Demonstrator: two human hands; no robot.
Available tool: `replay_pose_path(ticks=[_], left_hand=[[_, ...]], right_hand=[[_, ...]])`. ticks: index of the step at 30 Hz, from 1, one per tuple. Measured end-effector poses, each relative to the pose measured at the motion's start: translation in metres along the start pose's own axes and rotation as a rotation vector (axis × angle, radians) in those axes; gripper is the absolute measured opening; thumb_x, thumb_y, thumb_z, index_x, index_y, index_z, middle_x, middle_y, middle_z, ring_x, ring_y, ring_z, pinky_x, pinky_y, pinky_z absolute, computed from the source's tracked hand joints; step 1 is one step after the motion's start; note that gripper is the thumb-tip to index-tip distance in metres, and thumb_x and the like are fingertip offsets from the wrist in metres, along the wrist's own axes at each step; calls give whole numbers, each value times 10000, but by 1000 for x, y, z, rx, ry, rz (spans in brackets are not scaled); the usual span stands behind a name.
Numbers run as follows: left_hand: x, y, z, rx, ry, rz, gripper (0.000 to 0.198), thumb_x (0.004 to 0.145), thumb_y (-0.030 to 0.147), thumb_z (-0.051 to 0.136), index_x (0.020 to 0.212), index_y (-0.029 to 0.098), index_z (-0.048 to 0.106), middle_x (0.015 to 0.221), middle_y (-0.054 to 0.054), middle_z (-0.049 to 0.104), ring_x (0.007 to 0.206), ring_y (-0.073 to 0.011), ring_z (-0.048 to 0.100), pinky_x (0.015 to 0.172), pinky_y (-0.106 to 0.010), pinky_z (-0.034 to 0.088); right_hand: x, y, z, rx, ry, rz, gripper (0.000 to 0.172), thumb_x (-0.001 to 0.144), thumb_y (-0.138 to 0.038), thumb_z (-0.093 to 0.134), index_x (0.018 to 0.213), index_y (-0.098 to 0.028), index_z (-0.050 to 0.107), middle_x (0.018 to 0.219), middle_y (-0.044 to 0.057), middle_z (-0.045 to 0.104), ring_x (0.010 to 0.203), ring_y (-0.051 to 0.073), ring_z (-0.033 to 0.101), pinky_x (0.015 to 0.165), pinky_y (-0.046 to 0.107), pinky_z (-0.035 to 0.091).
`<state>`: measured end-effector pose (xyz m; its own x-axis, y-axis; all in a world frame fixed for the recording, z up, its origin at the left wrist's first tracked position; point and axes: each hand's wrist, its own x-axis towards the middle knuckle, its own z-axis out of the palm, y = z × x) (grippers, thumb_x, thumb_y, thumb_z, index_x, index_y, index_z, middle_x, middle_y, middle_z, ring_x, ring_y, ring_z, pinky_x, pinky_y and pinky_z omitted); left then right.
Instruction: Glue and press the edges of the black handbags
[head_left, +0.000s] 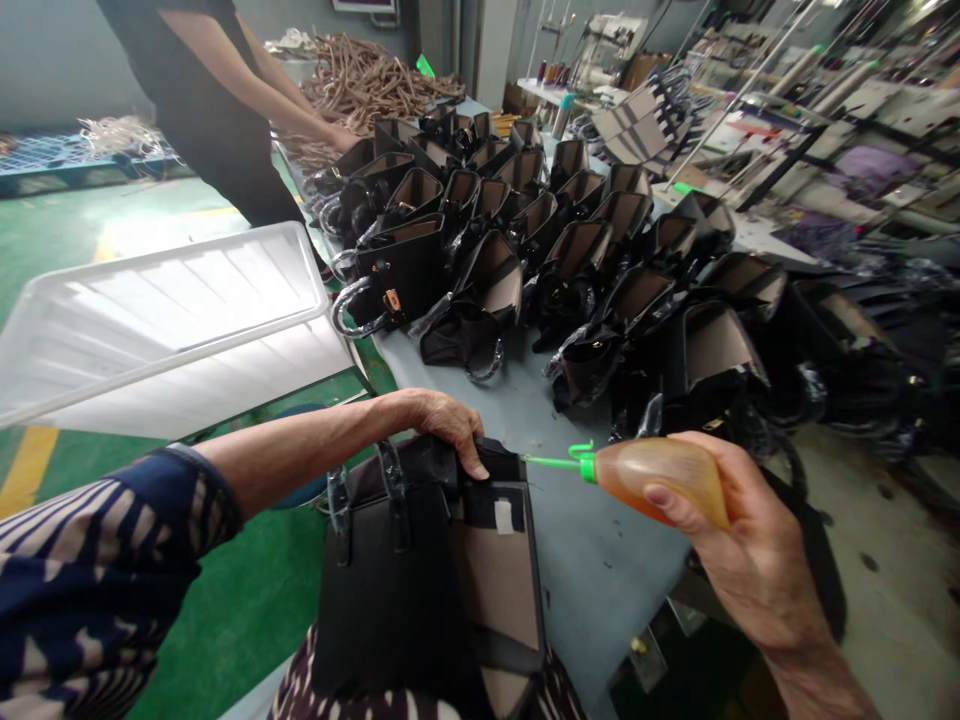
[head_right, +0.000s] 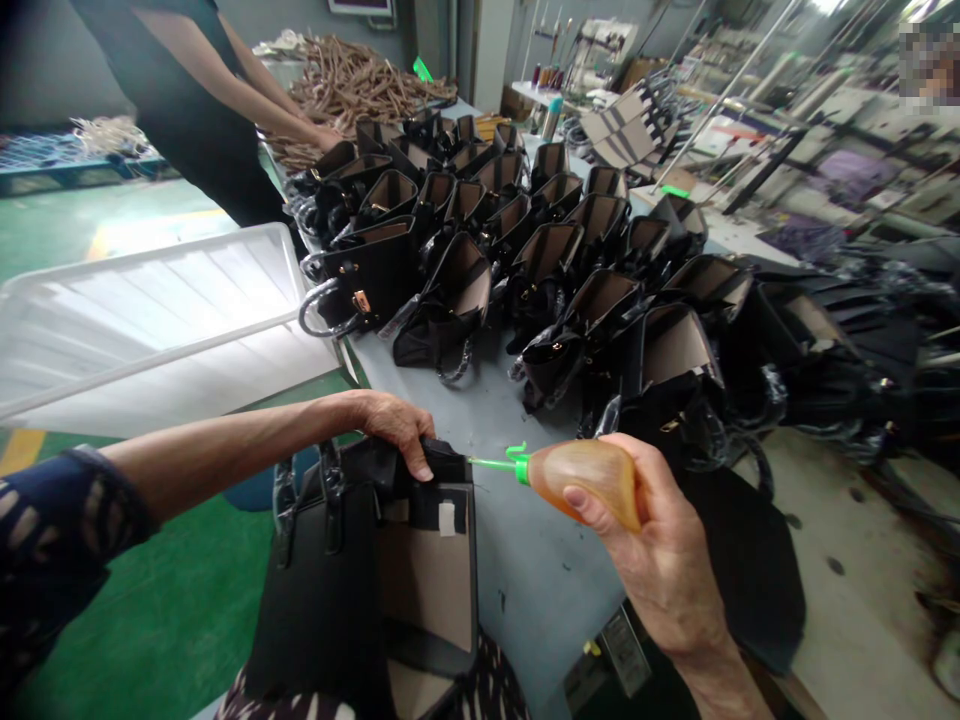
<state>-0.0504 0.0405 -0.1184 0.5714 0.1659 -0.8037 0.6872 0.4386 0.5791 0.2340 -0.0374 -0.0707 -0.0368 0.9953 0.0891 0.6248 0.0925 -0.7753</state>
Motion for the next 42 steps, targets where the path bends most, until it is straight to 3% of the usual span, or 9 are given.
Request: replay_pose_path(ticks=[9, 16, 31, 42], left_hand=[[1, 0, 0, 13, 7, -13, 309, 508, 350, 789, 717, 147, 685, 579, -13, 677, 494, -150, 598, 467, -244, 500], [0, -2, 0, 10, 10, 2, 303, 516, 355, 787, 716, 149, 690, 583, -16, 682, 488, -152, 602, 459, -247, 509], [3, -3, -1, 75, 18, 16, 340, 521, 363, 779, 762, 141, 691, 629, -24, 700, 531, -153, 617, 519, -249, 520], [2, -2, -1, 58, 14, -21, 343, 504, 361, 783, 759, 149, 692, 621, -13, 694, 534, -156, 611, 533, -263, 517]], right_hand=[[-1, -2, -1, 9, 15, 3, 405, 733, -510, 633, 1031, -249, 546, 907, 16, 610, 749, 193, 591, 646, 277, 540], [1, 2, -2, 13, -51, -1, 389, 736, -498, 633, 1029, -258, 545, 874, 46, 602, 724, 224, 579, 630, 327, 541], [1, 10, -6, -14, -139, 33, 413, 713, -536, 635, 1013, -262, 560, 849, 2, 624, 695, 198, 594, 583, 270, 512], [3, 15, -6, -10, -202, 50, 395, 725, -505, 645, 1013, -246, 566, 866, -4, 626, 737, 185, 587, 627, 254, 491]])
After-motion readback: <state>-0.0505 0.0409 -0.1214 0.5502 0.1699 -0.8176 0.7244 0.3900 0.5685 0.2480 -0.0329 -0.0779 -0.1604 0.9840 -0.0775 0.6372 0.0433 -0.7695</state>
